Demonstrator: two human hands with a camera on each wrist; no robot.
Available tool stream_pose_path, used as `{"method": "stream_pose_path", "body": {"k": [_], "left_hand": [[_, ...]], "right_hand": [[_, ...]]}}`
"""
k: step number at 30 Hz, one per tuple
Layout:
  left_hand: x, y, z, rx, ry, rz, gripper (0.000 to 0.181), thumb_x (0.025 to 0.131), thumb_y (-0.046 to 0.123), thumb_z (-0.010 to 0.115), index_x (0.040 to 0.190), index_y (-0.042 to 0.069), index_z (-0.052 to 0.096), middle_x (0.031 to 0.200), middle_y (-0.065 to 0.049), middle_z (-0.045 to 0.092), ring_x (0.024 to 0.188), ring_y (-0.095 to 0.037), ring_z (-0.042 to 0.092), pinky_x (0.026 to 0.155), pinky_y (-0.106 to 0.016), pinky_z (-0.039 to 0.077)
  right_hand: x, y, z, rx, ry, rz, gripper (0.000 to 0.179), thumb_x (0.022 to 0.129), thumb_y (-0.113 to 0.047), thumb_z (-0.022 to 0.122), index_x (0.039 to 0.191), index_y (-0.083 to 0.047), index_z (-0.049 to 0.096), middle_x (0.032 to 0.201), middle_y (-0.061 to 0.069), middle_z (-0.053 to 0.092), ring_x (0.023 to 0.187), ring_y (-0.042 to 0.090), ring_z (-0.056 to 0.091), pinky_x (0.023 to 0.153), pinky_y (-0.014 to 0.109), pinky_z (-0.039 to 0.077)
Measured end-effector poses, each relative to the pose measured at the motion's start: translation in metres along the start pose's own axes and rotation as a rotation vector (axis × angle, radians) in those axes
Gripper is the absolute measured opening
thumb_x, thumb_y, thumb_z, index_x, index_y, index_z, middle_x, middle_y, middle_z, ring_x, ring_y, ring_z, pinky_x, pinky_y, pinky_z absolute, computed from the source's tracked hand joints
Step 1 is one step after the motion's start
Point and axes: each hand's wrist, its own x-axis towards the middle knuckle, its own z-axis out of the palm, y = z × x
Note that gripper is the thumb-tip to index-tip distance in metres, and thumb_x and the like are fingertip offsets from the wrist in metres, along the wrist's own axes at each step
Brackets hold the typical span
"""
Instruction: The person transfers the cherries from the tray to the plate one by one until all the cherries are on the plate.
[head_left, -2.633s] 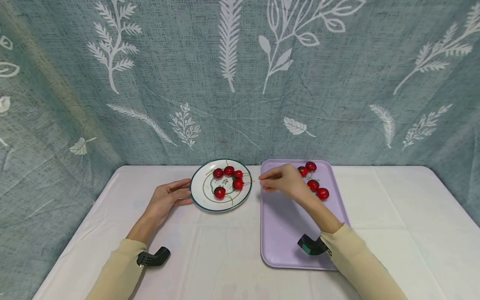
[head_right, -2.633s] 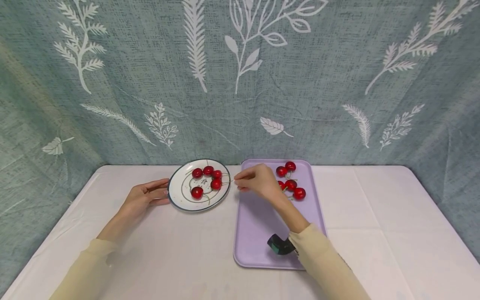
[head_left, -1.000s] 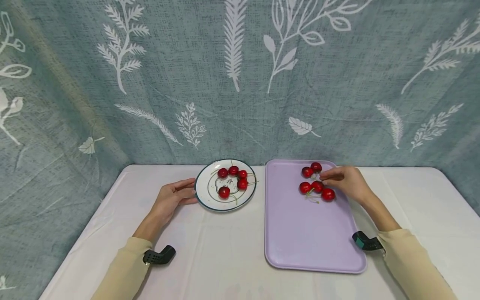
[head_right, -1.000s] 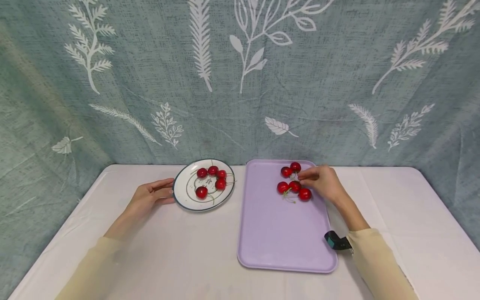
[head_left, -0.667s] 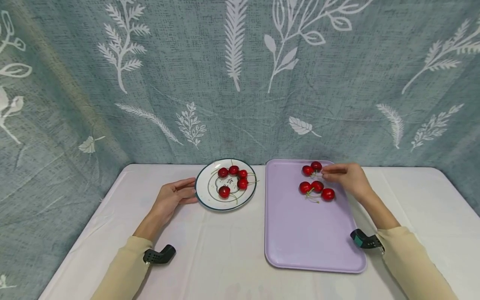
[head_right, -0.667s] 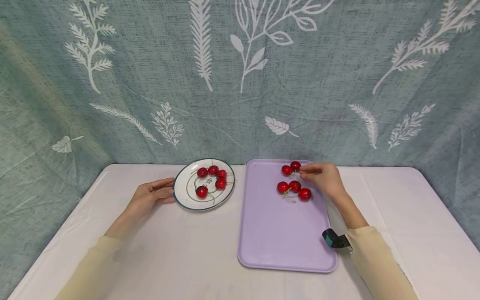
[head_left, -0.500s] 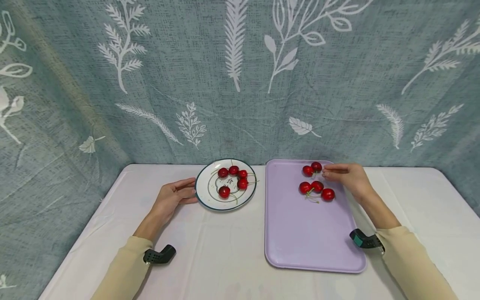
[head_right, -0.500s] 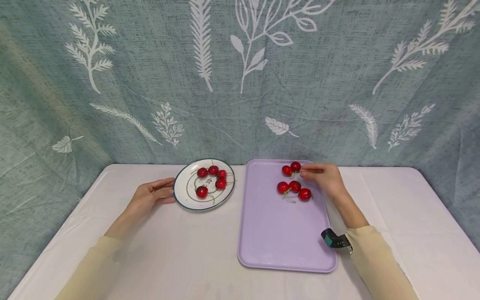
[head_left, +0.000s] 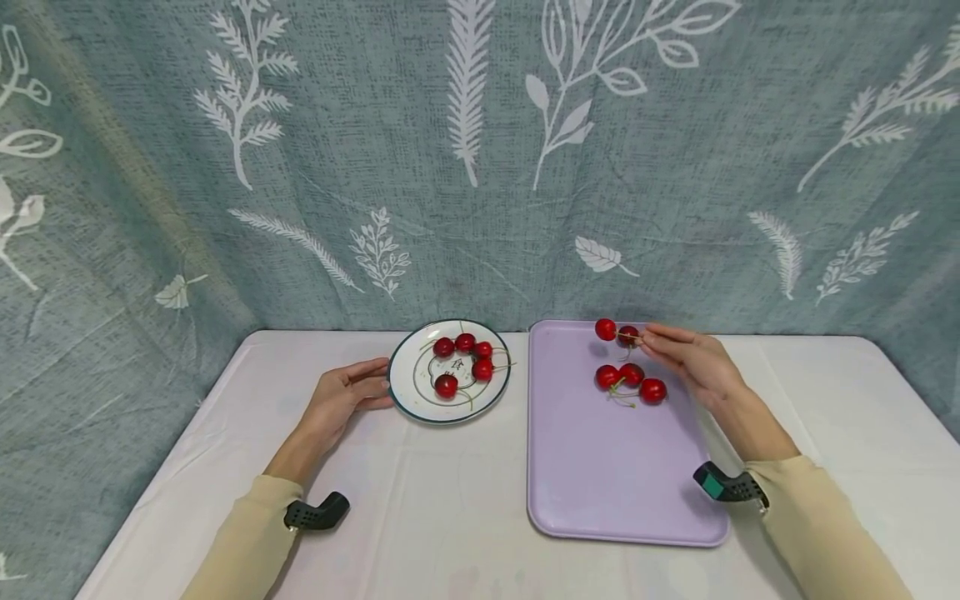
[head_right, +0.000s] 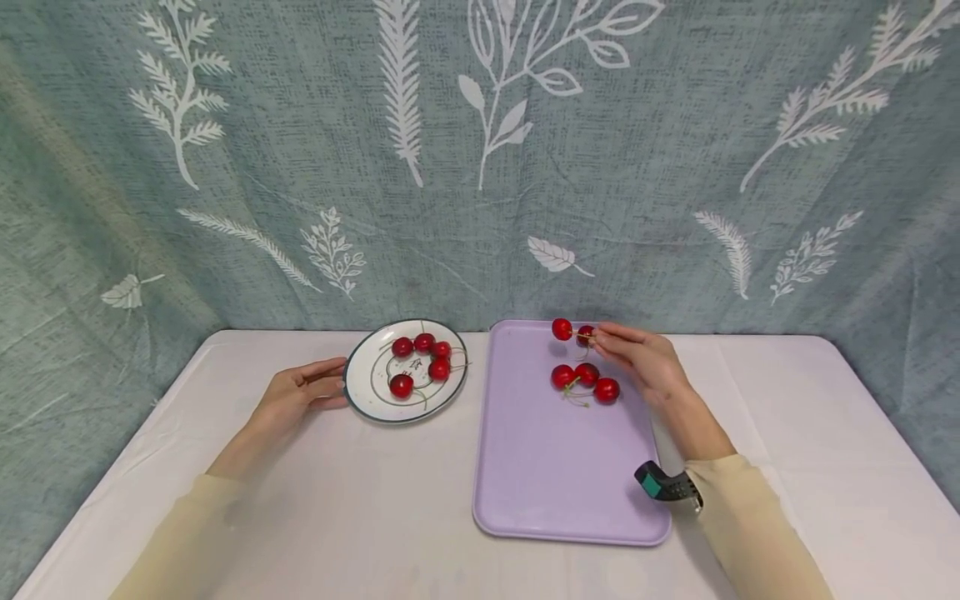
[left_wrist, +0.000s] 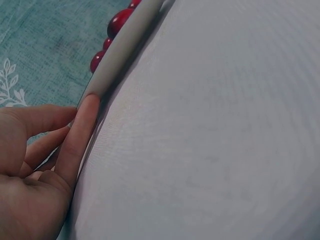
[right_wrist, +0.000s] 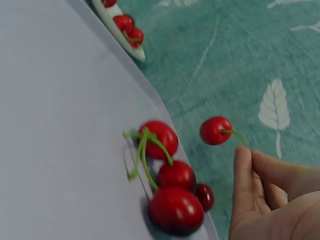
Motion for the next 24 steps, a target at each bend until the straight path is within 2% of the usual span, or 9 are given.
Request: {"method": "stream_pose_path", "body": {"k": [6, 8, 12, 13, 15, 18, 21, 23, 24], "left_hand": [[-0.001, -0.001, 0.000, -0.006, -0.002, 0.009, 0.052, 0.094, -0.005, 0.056, 0.144, -0.006, 0.042, 0.141, -0.028, 0.045, 0.095, -0.009, 0.067, 0.085, -0.029, 0.061], [-0.001, -0.001, 0.000, -0.005, -0.004, 0.011, 0.052, 0.094, -0.005, 0.055, 0.144, -0.007, 0.042, 0.140, -0.028, 0.045, 0.094, -0.009, 0.067, 0.085, -0.028, 0.061], [-0.001, -0.002, 0.000, -0.007, -0.010, 0.018, 0.052, 0.094, -0.005, 0.055, 0.144, -0.007, 0.042, 0.140, -0.028, 0.045, 0.093, -0.009, 0.067, 0.085, -0.028, 0.061], [-0.001, -0.002, 0.000, -0.010, -0.012, 0.019, 0.052, 0.094, -0.005, 0.055, 0.144, -0.007, 0.042, 0.140, -0.028, 0.045, 0.093, -0.009, 0.067, 0.085, -0.029, 0.061], [-0.001, -0.003, -0.001, -0.017, -0.015, 0.022, 0.052, 0.094, -0.005, 0.055, 0.144, -0.007, 0.042, 0.140, -0.028, 0.045, 0.093, -0.009, 0.068, 0.085, -0.029, 0.061], [0.000, -0.003, -0.001, -0.026, -0.018, 0.025, 0.052, 0.093, -0.006, 0.055, 0.144, -0.008, 0.041, 0.140, -0.029, 0.044, 0.093, -0.010, 0.068, 0.085, -0.029, 0.061], [0.000, -0.003, -0.001, -0.032, -0.020, 0.023, 0.053, 0.093, -0.006, 0.055, 0.144, -0.008, 0.041, 0.140, -0.029, 0.044, 0.093, -0.009, 0.067, 0.085, -0.029, 0.061], [0.000, -0.003, -0.001, -0.032, -0.021, 0.023, 0.053, 0.093, -0.006, 0.055, 0.144, -0.008, 0.041, 0.140, -0.029, 0.044, 0.093, -0.009, 0.067, 0.085, -0.030, 0.061], [0.000, -0.003, -0.001, -0.032, -0.021, 0.023, 0.053, 0.093, -0.006, 0.055, 0.144, -0.008, 0.041, 0.140, -0.029, 0.044, 0.093, -0.009, 0.067, 0.085, -0.030, 0.061]], "right_hand": [[-0.004, 0.005, 0.018, 0.033, -0.013, -0.015, 0.044, 0.092, 0.005, 0.062, 0.136, 0.005, 0.054, 0.096, 0.002, 0.074, 0.090, 0.012, 0.071, 0.096, 0.028, 0.054], [-0.005, 0.007, 0.024, 0.016, -0.021, -0.030, 0.043, 0.092, 0.006, 0.061, 0.134, 0.006, 0.055, 0.096, 0.002, 0.074, 0.090, 0.012, 0.071, 0.095, 0.027, 0.055], [-0.006, 0.011, 0.036, 0.011, -0.041, -0.032, 0.023, 0.093, 0.006, 0.060, 0.106, -0.008, 0.073, 0.095, 0.001, 0.074, 0.089, 0.012, 0.071, 0.091, 0.025, 0.057], [-0.007, 0.013, 0.039, 0.020, -0.047, -0.028, 0.023, 0.093, 0.006, 0.059, 0.098, -0.011, 0.074, 0.095, 0.001, 0.074, 0.088, 0.012, 0.071, 0.090, 0.025, 0.057], [-0.007, 0.016, 0.046, 0.056, -0.066, -0.022, 0.025, 0.094, 0.008, 0.058, 0.094, -0.012, 0.074, 0.095, 0.003, 0.073, 0.088, 0.013, 0.071, 0.089, 0.024, 0.058], [-0.008, 0.022, 0.055, 0.080, -0.099, -0.015, 0.026, 0.095, 0.009, 0.054, 0.113, -0.001, 0.068, 0.095, 0.003, 0.073, 0.089, 0.013, 0.071, 0.087, 0.023, 0.059], [-0.007, 0.030, 0.063, 0.076, -0.114, 0.006, 0.041, 0.097, 0.009, 0.051, 0.137, 0.011, 0.046, 0.095, 0.002, 0.072, 0.090, 0.012, 0.070, 0.088, 0.022, 0.058], [-0.007, 0.035, 0.068, 0.069, -0.120, 0.019, 0.051, 0.097, 0.009, 0.050, 0.144, 0.016, 0.031, 0.096, 0.002, 0.072, 0.091, 0.011, 0.070, 0.089, 0.022, 0.058], [-0.007, 0.038, 0.070, 0.069, -0.119, 0.026, 0.052, 0.097, 0.009, 0.049, 0.145, 0.016, 0.029, 0.096, 0.002, 0.072, 0.091, 0.011, 0.070, 0.089, 0.022, 0.058]]}}
